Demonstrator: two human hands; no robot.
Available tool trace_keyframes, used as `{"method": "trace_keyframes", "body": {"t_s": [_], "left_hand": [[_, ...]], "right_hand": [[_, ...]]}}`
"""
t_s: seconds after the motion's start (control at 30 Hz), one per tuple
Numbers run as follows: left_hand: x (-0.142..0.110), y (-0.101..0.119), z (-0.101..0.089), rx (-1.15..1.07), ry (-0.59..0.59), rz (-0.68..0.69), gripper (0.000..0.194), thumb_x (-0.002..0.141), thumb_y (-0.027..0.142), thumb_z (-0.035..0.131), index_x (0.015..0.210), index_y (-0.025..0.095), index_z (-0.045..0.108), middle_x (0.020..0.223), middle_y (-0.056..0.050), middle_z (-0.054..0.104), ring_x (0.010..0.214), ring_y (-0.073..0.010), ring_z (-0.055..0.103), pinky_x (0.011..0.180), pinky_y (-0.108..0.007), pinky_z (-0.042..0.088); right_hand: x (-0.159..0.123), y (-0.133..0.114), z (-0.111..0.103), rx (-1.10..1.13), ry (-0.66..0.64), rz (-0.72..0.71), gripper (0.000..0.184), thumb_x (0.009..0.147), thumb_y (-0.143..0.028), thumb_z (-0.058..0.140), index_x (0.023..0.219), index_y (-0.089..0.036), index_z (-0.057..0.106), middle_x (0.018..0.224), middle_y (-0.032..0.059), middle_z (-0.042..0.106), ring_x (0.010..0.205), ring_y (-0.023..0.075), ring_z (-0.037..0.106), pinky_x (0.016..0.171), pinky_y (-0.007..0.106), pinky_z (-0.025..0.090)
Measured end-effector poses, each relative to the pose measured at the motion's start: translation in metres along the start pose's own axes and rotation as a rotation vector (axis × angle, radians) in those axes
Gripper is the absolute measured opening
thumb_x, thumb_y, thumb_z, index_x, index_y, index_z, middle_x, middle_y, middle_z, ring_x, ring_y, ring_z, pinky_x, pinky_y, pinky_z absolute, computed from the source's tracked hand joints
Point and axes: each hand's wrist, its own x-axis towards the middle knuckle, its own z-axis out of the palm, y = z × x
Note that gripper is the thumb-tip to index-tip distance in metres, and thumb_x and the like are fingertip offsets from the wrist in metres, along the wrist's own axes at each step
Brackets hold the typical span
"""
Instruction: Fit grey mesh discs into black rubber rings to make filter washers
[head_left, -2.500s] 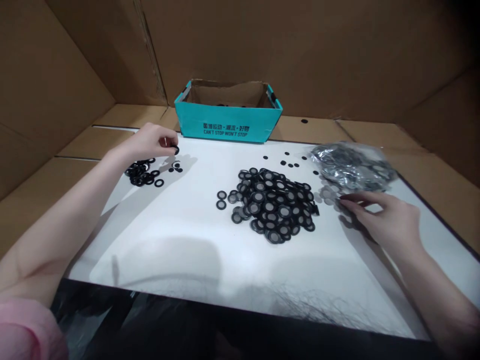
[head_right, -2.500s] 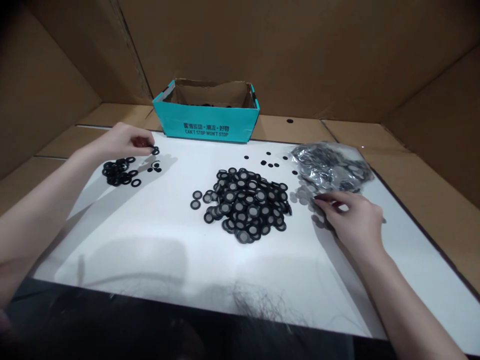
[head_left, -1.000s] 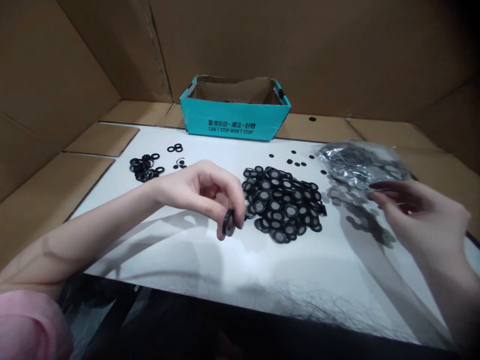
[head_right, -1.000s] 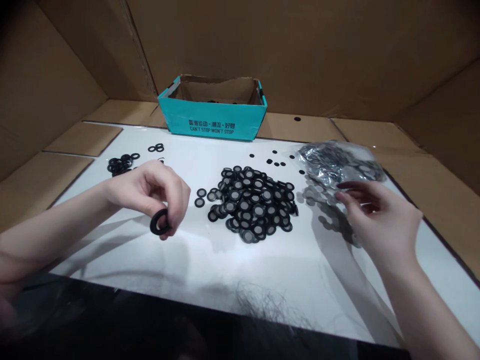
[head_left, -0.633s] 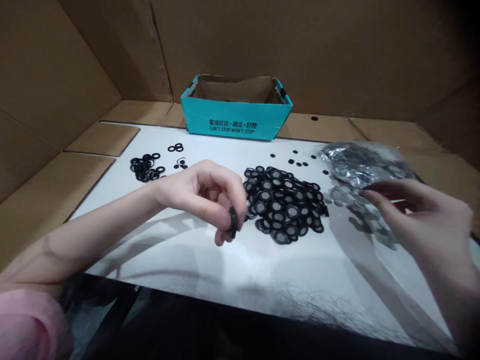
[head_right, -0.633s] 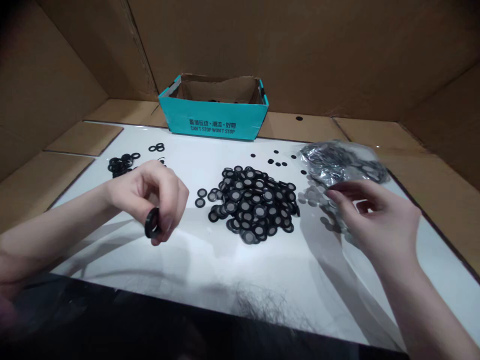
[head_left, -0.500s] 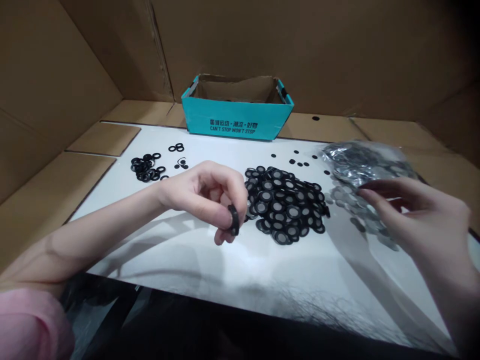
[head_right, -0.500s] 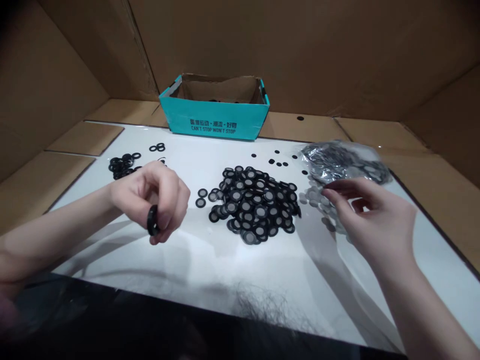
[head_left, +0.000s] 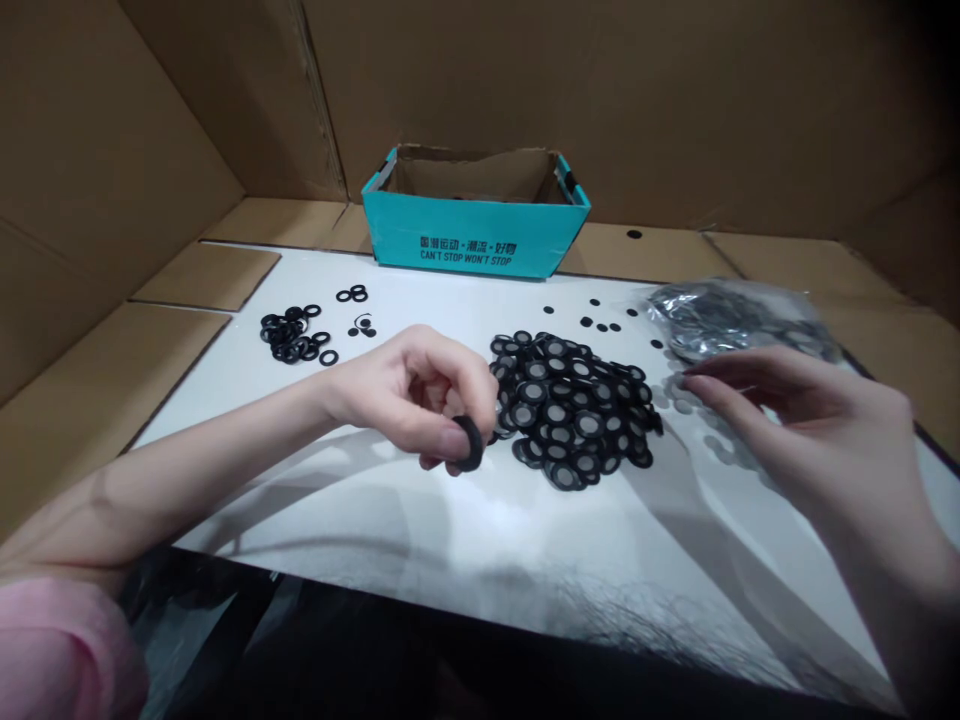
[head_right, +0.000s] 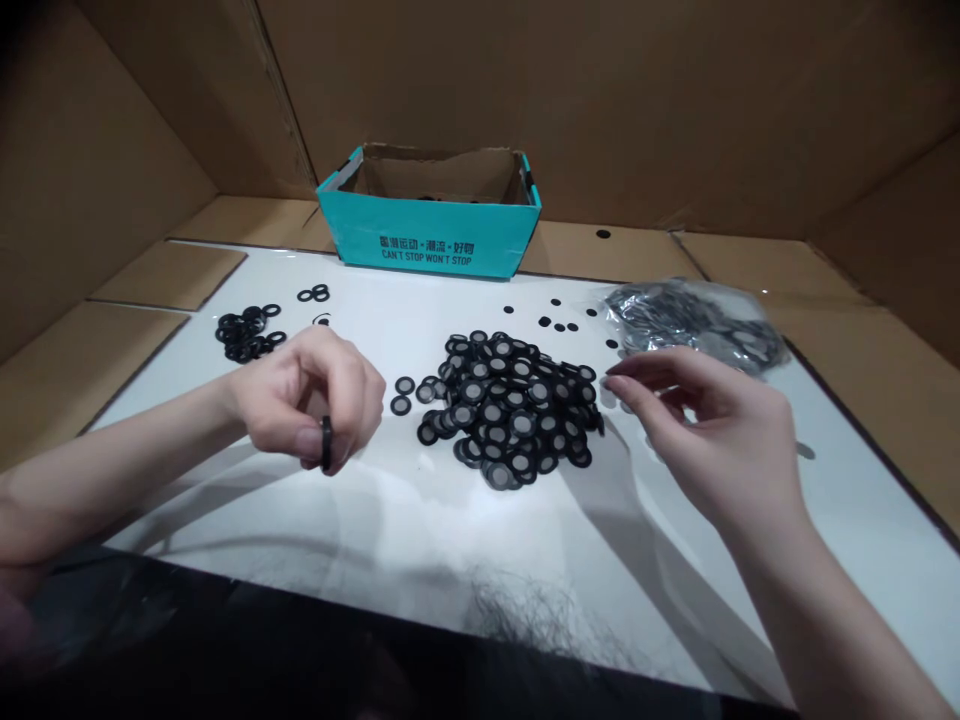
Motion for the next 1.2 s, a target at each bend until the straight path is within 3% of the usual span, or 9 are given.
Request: {"method": "trace_keyframes", "body": {"t_s": [0.17,0.37,0.5,0.67,0.97,1.2], "left_hand": [[0.003,0.005,0.006,-0.03,0.101,-0.06,0.011,0.077,0.025,0.077,0.075,0.015,0.071,0.065,-0.004,0.067,0.046,-0.0085,0.058,0.041,-0.016,0.045],[0.005,0.01,0.016,0.028,0.203,-0.097,0.01,0.08,0.02,0.073,0.079,0.012,0.067,0.067,-0.004,0.066,0.05,-0.0087,0.062,0.046,-0.014,0.049],[0.006,0.009,0.019,0.069,0.208,-0.045,0.007,0.075,0.011,0.072,0.077,0.013,0.066,0.067,-0.003,0.065,0.051,-0.0077,0.06,0.047,-0.014,0.048],[0.008,0.006,0.019,0.062,0.17,0.039,0.015,0.067,0.0,0.067,0.073,0.014,0.065,0.066,-0.001,0.065,0.054,-0.0084,0.057,0.05,-0.017,0.047],[0.007,0.003,0.019,0.064,0.123,0.074,0.008,0.075,0.015,0.07,0.071,0.016,0.063,0.066,-0.003,0.064,0.055,-0.0119,0.059,0.05,-0.022,0.047],[0.009,0.005,0.021,0.043,0.149,-0.011,0.011,0.072,0.023,0.074,0.067,0.018,0.065,0.062,-0.003,0.064,0.054,-0.0125,0.06,0.051,-0.022,0.05]], "right_hand": [[-0.007,-0.03,0.008,0.214,-0.114,-0.123,0.005,0.077,-0.027,0.071,0.077,-0.023,0.069,0.077,0.0013,0.069,0.069,0.0122,0.061,0.063,0.026,0.048],[-0.011,-0.057,0.016,0.308,-0.288,-0.256,0.003,0.083,-0.024,0.067,0.081,-0.027,0.067,0.079,-0.0033,0.066,0.072,0.0089,0.058,0.061,0.021,0.047],[-0.01,-0.057,0.022,0.316,-0.295,-0.261,0.003,0.083,-0.026,0.067,0.081,-0.027,0.067,0.078,-0.0037,0.066,0.068,0.0087,0.057,0.058,0.021,0.046],[-0.012,-0.051,0.028,0.296,-0.305,-0.207,0.005,0.082,-0.029,0.068,0.079,-0.026,0.068,0.077,-0.0026,0.067,0.067,0.0108,0.058,0.056,0.025,0.044],[-0.011,-0.053,0.032,0.297,-0.34,-0.203,0.009,0.082,-0.032,0.066,0.077,-0.025,0.067,0.076,-0.0004,0.066,0.067,0.0136,0.057,0.056,0.029,0.043],[-0.011,-0.054,0.034,0.275,-0.376,-0.19,0.01,0.083,-0.033,0.065,0.077,-0.025,0.066,0.076,0.0008,0.067,0.067,0.0152,0.058,0.057,0.03,0.043]]}}
